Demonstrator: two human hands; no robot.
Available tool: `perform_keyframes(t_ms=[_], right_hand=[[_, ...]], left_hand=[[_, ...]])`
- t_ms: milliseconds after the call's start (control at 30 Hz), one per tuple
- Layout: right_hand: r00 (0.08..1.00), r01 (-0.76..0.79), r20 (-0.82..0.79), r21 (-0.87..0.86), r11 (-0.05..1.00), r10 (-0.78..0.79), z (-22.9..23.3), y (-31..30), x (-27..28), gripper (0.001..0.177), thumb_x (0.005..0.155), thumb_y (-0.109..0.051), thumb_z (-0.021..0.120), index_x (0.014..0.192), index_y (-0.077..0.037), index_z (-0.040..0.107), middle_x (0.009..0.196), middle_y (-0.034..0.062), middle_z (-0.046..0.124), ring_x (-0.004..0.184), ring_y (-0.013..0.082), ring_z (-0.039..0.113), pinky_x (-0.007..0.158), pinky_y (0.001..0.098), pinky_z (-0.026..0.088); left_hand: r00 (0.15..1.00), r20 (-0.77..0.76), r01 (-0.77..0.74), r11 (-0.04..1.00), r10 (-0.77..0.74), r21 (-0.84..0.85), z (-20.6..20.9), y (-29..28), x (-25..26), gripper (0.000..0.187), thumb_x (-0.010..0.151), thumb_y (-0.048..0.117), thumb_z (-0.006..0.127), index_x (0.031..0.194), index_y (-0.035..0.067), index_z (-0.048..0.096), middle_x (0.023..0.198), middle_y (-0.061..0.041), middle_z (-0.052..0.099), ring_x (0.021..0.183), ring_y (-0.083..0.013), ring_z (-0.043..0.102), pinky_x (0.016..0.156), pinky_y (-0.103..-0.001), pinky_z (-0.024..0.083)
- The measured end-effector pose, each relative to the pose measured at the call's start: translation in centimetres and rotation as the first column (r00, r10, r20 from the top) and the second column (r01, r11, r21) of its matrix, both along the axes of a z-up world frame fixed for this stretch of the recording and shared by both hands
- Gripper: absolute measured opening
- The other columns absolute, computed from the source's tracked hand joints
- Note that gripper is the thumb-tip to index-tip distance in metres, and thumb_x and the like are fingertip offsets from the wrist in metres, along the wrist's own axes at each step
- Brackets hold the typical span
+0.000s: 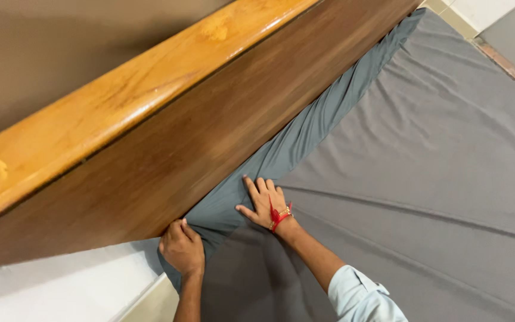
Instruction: The person makes a bed by pulling a gray fitted sheet over a mattress. They smooth the sheet across the surface and tuck the edges under the mattress at each corner and along the sides.
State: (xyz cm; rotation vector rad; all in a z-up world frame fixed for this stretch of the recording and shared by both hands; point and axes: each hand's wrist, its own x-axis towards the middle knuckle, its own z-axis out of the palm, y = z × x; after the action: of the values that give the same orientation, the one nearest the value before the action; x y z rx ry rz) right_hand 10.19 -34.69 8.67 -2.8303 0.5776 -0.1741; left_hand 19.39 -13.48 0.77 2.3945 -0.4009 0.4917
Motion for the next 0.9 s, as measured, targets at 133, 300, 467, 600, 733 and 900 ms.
perform_keyframes(t_ms=[133,300,467,600,733,900], right_hand=[[0.992,0.006,-0.126,-0.136,0.991,-0.023,1.3,1.8,-0.4,0.091,0.08,-0.074,0.065,0.139,-0.007,0.055,0.111,0.0125,0.057,0.099,0.0307,0.052,0.077,0.0505,0.041],[0.973,-0.23,-0.02,-0.036,0.972,0.23,-0.7,5.2,-1.2,0.061,0.089,-0.055,0.064,0.122,-0.004,0.061,0.103,0.0114,0.062,0.092,0.0299,0.061,0.071,0.0468,0.051],[0.968,-0.248,0.028,-0.004,0.969,0.248,-4.2,5.3,0.1,0.012,0.097,-0.019,0.056,0.103,-0.009,0.06,0.092,0.0096,0.068,0.082,0.0299,0.068,0.065,0.0423,0.055],[0.98,-0.097,0.188,0.144,0.985,0.069,-3.4,6.2,1.3,0.012,0.101,-0.016,0.059,0.095,-0.006,0.055,0.083,0.0126,0.064,0.075,0.0334,0.067,0.063,0.045,0.052],[0.968,0.017,0.239,0.243,0.97,-0.077,-3.0,7.8,6.1,0.017,0.106,-0.017,0.061,0.096,-0.005,0.054,0.086,0.0131,0.063,0.084,0.0363,0.064,0.072,0.0482,0.048],[0.944,-0.237,0.261,0.103,0.966,0.204,-3.0,6.9,5.2,0.015,0.098,-0.017,0.057,0.109,-0.012,0.066,0.112,0.0112,0.066,0.113,0.029,0.058,0.095,0.0464,0.039]], left_hand=[[0.998,-0.058,-0.018,0.996,0.013,-0.088,0.3,0.2,0.4,0.008,0.098,0.013,0.068,0.096,0.005,0.07,0.092,-0.01,0.074,0.085,-0.0305,0.07,0.087,-0.045,0.053],[0.92,-0.35,-0.248,0.954,0.177,-0.169,2.8,0.9,-0.2,0.013,0.097,0.021,0.072,0.097,0.008,0.075,0.094,-0.01,0.075,0.083,-0.0324,0.07,0.075,-0.044,0.053],[0.991,-0.042,-0.128,0.991,0.126,-0.029,6.3,3.6,-2.7,0.038,0.086,0.023,0.073,0.109,-0.006,0.071,0.104,-0.018,0.073,0.092,-0.037,0.07,0.08,-0.042,0.055],[0.993,-0.102,-0.061,0.997,0.056,-0.047,5.1,5.2,-3.1,0.038,0.093,0.02,0.075,0.113,-0.011,0.067,0.118,-0.028,0.069,0.102,-0.0419,0.068,0.082,-0.044,0.054],[0.935,-0.307,-0.227,0.966,0.179,-0.127,0.4,4.9,-1.7,0.015,0.105,0.008,0.062,0.111,-0.003,0.069,0.112,-0.018,0.072,0.101,-0.0358,0.07,0.09,-0.043,0.056],[0.789,-0.532,-0.416,0.905,0.308,-0.093,-2.3,3.6,1.5,0.016,0.102,0.005,0.06,0.108,-0.007,0.067,0.107,-0.021,0.073,0.097,-0.0367,0.071,0.085,-0.045,0.055]])
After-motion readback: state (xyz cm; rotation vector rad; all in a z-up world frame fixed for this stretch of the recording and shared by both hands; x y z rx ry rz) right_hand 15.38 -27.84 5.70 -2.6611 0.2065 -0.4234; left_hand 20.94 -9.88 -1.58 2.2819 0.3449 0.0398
